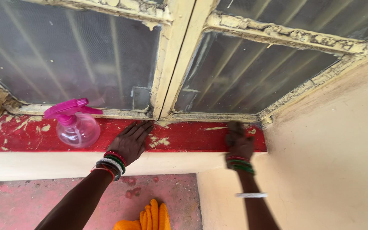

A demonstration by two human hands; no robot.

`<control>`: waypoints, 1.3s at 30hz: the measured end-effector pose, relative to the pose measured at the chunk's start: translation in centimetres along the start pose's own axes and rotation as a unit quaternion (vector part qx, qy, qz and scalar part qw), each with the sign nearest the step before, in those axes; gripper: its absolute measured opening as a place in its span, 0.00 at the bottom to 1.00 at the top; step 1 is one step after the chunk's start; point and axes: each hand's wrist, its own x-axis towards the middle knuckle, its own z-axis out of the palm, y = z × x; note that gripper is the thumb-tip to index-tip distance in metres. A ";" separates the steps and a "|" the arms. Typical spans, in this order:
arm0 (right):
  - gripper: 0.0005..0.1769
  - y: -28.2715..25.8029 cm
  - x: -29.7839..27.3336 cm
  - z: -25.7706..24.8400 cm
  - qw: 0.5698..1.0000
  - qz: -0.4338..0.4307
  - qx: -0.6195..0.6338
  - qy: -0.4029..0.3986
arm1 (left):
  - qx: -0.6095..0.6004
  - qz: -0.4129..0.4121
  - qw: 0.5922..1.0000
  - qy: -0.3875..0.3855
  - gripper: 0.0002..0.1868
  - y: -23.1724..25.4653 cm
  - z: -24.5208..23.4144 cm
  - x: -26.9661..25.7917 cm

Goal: The person cleans a window sill and frame by hand, spraying liquid from a bottle onto the surfaces and then wiping the area with a cloth.

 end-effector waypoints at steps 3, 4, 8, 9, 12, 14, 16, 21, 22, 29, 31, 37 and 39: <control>0.23 2.6 -3.8 5.4 0.952 0.167 0.250 -0.060 | 0.007 -0.007 1.000 -0.023 0.33 0.1 -0.1 0.1; 0.13 3.3 -6.2 7.7 0.994 0.060 0.054 -0.071 | 0.006 -0.007 1.000 -0.019 0.33 0.2 -0.1 0.1; 0.22 0.6 -11.1 12.7 0.701 -0.263 -0.643 -0.160 | 0.013 -0.006 1.000 -0.025 0.34 0.2 0.1 0.2; 0.23 -0.1 -11.3 12.9 0.710 -0.252 -0.637 -0.160 | 0.019 -0.006 0.999 -0.030 0.35 0.2 0.2 0.2; 0.23 -0.4 -10.7 13.1 0.699 -0.269 -0.643 -0.159 | 0.042 -0.011 0.998 -0.048 0.35 0.2 0.2 0.3; 0.24 0.0 -10.3 13.0 0.682 -0.290 -0.652 -0.158 | 0.061 -0.005 0.996 -0.069 0.38 0.2 0.3 0.4; 0.25 0.3 -10.2 13.0 0.670 -0.303 -0.660 -0.156 | 0.069 -0.002 0.994 -0.080 0.38 0.0 0.6 0.3; 0.30 0.0 -9.7 13.0 0.654 -0.174 -0.708 -0.203 | 0.068 0.004 0.995 -0.078 0.35 -0.6 2.3 0.5; 0.30 0.2 -9.8 12.9 0.646 -0.157 -0.716 -0.215 | 0.057 0.007 0.996 -0.065 0.34 -0.8 2.8 0.3; 0.32 -0.8 -9.5 14.0 0.651 -0.059 -0.721 -0.229 | -0.002 0.075 0.997 -0.024 0.33 -3.1 5.2 0.2; 0.29 -0.9 -9.4 14.3 0.661 -0.065 -0.715 -0.217 | 0.005 0.103 0.994 -0.045 0.34 -4.0 5.1 0.4; 0.25 -0.5 -9.0 14.4 0.634 -0.014 -0.739 -0.229 | 0.075 0.079 0.983 -0.146 0.35 -5.1 2.4 -2.5; 0.22 -0.5 -9.2 14.3 0.638 -0.021 -0.736 -0.224 | 0.093 0.062 0.986 -0.126 0.37 -5.0 1.3 -4.2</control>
